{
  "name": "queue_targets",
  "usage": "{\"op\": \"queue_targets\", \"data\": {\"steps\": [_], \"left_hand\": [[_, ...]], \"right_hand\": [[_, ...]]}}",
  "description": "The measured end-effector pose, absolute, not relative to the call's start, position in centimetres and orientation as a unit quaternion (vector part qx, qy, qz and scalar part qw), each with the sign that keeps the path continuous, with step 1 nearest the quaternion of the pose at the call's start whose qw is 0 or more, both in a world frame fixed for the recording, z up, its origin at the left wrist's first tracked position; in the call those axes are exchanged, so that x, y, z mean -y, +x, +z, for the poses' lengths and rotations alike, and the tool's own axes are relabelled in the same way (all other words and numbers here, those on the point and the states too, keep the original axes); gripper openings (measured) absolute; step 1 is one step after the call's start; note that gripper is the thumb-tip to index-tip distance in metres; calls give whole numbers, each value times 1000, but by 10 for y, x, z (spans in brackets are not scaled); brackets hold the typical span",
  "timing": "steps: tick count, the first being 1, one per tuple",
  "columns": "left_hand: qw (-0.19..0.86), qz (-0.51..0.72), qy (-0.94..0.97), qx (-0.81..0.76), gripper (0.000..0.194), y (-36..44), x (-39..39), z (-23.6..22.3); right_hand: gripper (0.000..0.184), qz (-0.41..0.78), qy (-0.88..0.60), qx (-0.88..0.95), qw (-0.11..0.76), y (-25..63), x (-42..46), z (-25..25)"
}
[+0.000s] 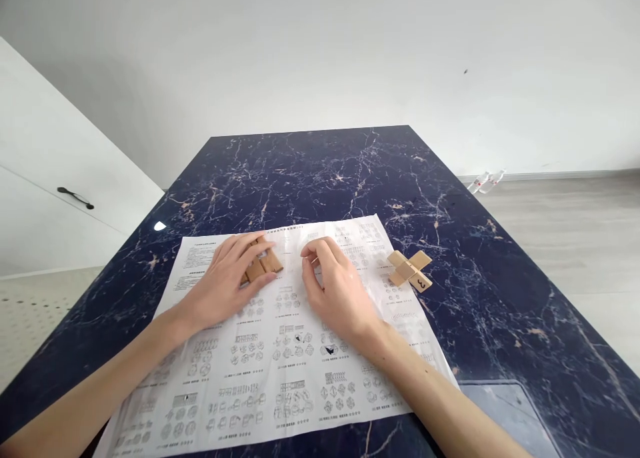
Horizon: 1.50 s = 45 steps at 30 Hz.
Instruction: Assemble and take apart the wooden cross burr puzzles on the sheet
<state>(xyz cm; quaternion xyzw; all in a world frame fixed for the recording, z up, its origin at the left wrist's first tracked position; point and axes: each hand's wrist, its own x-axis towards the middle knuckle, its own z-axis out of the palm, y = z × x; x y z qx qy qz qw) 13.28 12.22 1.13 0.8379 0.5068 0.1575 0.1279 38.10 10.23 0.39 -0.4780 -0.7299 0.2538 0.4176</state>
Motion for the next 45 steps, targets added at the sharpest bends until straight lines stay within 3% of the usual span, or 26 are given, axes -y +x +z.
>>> {"op": "queue_targets", "data": {"steps": [12, 21, 34, 45], "left_hand": [[-69, 161, 755, -632, 55, 98, -146, -5], [-51, 118, 713, -690, 62, 87, -152, -3], [-32, 90, 706, -702, 59, 81, -159, 1], [-60, 108, 712, -691, 58, 81, -156, 1]], "right_hand": [[8, 264, -498, 720, 405, 387, -105, 4], [9, 244, -497, 725, 409, 390, -107, 7], [13, -123, -525, 688, 486, 422, -117, 23], [12, -150, -661, 578, 454, 444, -124, 25]]}}
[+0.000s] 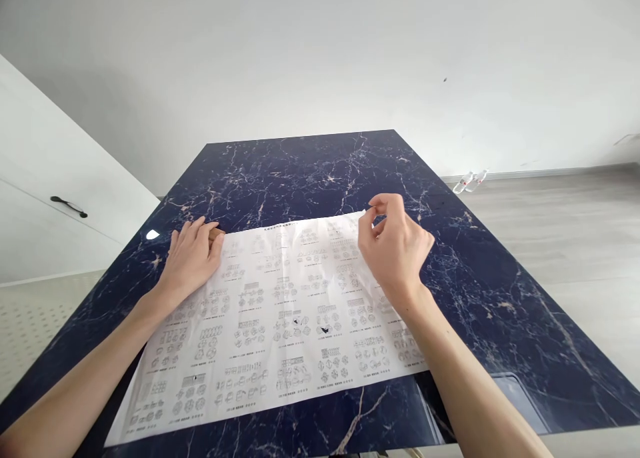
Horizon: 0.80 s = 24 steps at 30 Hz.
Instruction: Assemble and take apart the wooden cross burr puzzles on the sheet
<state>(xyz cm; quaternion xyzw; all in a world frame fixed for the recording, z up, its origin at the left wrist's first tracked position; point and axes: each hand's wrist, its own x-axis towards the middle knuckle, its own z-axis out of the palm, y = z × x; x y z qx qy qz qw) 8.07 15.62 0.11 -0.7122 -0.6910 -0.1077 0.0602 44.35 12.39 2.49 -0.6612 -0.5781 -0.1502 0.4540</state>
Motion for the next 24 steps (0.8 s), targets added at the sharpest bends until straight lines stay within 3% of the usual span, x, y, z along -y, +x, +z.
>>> {"op": "queue_targets", "data": {"steps": [8, 18, 24], "left_hand": [[65, -105, -719, 684, 59, 84, -152, 1], [95, -154, -736, 652, 54, 89, -147, 7], [-34, -180, -832, 523, 50, 113, -130, 19]], "right_hand": [[7, -110, -699, 544, 451, 456, -129, 21], [6, -95, -646, 606, 455, 454, -130, 13], [2, -60, -618, 584, 523, 448, -122, 26]]}}
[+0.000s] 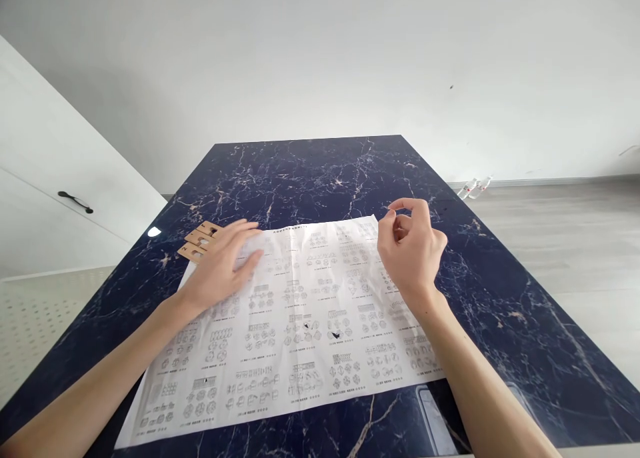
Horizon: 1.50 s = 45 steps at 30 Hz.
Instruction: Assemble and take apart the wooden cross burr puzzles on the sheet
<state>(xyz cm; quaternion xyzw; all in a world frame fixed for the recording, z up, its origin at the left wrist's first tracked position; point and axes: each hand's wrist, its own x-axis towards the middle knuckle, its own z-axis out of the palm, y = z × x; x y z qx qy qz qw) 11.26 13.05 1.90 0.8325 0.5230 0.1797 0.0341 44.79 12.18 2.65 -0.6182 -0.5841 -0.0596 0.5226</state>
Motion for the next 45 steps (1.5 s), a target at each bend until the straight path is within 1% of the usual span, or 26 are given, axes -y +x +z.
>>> {"op": "queue_targets", "data": {"steps": [3, 6, 11, 14, 18, 23, 27, 31, 36, 39, 41, 45], "left_hand": [[113, 137, 873, -455, 53, 123, -121, 23], [157, 107, 885, -425, 50, 127, -118, 24], [160, 106, 884, -426, 47, 126, -119, 23], [157, 110, 886, -422, 46, 127, -121, 22], [151, 116, 889, -416, 44, 127, -121, 22], [152, 111, 888, -420, 44, 127, -121, 23], [143, 130, 890, -412, 39, 128, -121, 24], [135, 174, 903, -369, 33, 136, -112, 29], [173, 212, 908, -318, 27, 158, -87, 39], [203, 220, 903, -307, 35, 170, -74, 39], [212, 224, 900, -309, 37, 175, -68, 38], [210, 227, 896, -317, 30, 179, -62, 33]], "right_hand": [[6, 96, -585, 556, 582, 439, -113, 35], [9, 237, -536, 521, 621, 432, -107, 41], [9, 433, -484, 453, 611, 423, -103, 40], [9, 513, -451, 421, 596, 417, -100, 36], [10, 551, -451, 419, 564, 409, -97, 35], [10, 550, -452, 456, 534, 404, -94, 39], [12, 545, -442, 474, 532, 403, -92, 40], [13, 571, -415, 447, 548, 402, -89, 40], [9, 639, -354, 435, 526, 393, -78, 35], [10, 659, -341, 437, 508, 384, -68, 33], [11, 670, -339, 425, 506, 377, -62, 33], [11, 687, -326, 416, 498, 370, -57, 32]]}}
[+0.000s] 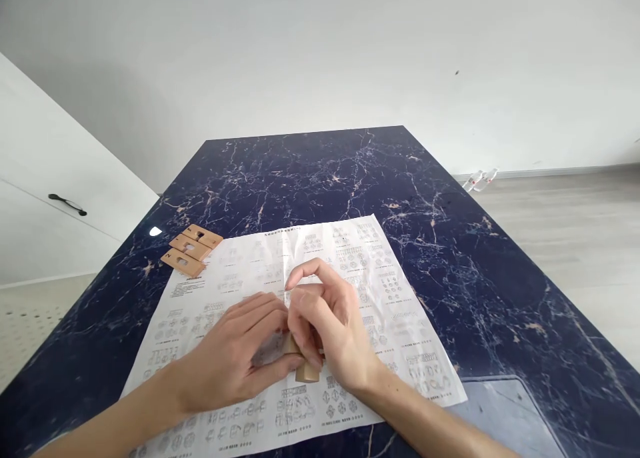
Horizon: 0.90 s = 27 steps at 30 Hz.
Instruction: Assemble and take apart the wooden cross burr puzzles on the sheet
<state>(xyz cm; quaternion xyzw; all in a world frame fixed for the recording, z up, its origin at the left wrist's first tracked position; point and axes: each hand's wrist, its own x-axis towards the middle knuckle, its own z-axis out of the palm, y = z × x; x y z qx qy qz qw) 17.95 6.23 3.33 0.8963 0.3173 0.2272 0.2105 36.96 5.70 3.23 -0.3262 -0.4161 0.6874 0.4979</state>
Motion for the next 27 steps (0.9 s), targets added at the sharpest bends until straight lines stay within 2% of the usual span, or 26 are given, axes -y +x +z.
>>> {"op": "queue_targets", "data": {"steps": [5, 11, 16, 19, 25, 27], "left_hand": [[246, 239, 874, -345, 20, 177, -65, 30], [295, 324, 784, -439, 18, 175, -73, 37], [304, 368, 733, -484, 19, 173, -79, 37], [295, 375, 722, -501, 20, 170, -82, 33], [272, 383, 725, -503, 19, 166, -83, 33], [311, 379, 716, -497, 32, 165, -82, 34]], "right_hand": [[13, 669, -332, 430, 507, 370, -64, 32], [12, 420, -469, 565, 533, 366, -78, 28], [16, 342, -462, 622, 532, 365, -84, 21], [16, 346, -464, 636, 511, 367, -85, 19], [18, 469, -426, 619, 464, 369, -85, 18], [16, 473, -420, 617, 467, 368, -85, 16]]}}
